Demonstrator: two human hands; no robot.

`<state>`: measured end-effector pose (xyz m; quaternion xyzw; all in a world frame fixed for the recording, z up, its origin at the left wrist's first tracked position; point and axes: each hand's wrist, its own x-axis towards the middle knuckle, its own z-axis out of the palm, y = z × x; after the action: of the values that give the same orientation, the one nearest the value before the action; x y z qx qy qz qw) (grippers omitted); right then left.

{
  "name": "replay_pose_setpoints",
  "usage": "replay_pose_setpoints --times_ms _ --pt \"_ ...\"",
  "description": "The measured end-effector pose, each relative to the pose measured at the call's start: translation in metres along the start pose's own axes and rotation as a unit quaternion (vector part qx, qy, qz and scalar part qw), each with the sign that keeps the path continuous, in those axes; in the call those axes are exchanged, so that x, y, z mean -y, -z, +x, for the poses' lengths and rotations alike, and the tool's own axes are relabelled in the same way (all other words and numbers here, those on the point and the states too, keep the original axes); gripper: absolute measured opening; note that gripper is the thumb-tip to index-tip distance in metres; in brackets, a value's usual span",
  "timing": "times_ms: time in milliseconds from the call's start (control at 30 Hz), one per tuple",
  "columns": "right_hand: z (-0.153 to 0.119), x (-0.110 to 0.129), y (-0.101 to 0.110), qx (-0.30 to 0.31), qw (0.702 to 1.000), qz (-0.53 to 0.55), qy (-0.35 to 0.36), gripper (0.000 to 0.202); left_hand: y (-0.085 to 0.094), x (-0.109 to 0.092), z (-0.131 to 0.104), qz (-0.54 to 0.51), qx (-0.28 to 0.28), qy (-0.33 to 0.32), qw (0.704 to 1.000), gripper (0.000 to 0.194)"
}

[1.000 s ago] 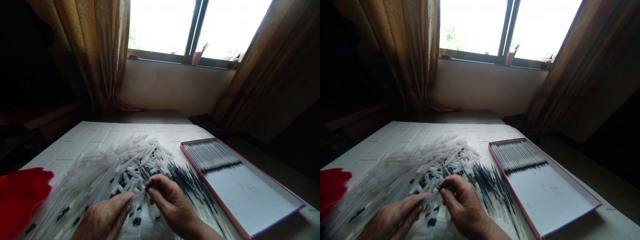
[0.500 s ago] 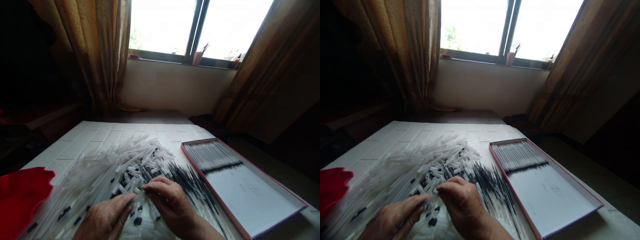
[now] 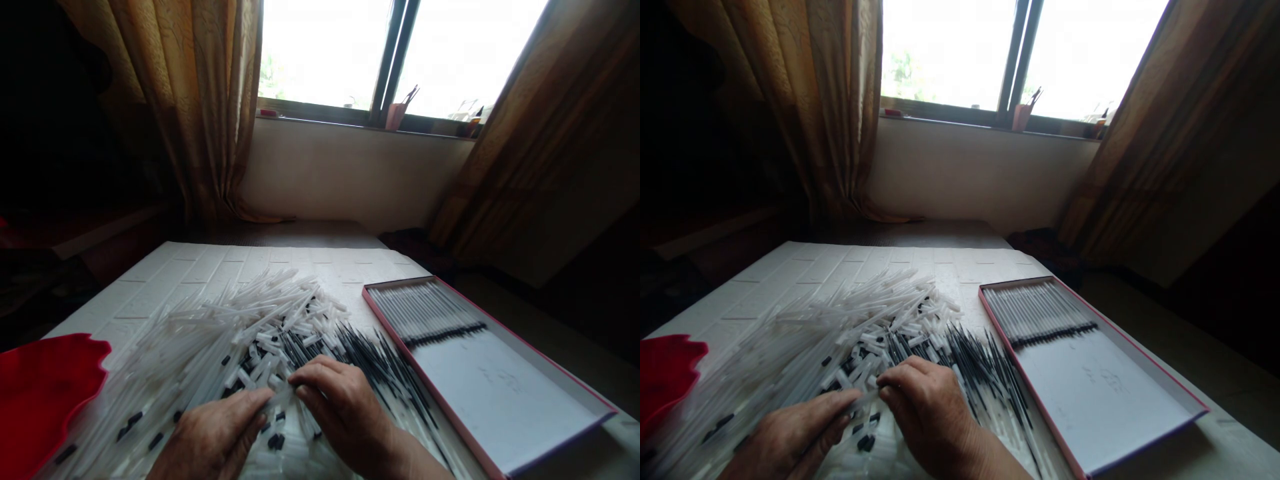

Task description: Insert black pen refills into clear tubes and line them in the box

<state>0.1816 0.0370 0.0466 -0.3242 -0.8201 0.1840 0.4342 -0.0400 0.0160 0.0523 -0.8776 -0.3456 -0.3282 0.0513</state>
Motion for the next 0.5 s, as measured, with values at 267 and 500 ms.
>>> replay_pose_setpoints --times_ms 267,500 --pt "0.0 0.001 0.001 0.011 0.996 -0.083 0.002 0.047 -0.006 0.003 -0.008 0.008 0.006 -0.009 1.0 0.033" --pt "-0.005 -0.004 -0.006 0.015 0.996 -0.083 -0.005 0.057 -0.007 0.0 -0.011 -0.037 0.018 0.004 0.999 0.027"
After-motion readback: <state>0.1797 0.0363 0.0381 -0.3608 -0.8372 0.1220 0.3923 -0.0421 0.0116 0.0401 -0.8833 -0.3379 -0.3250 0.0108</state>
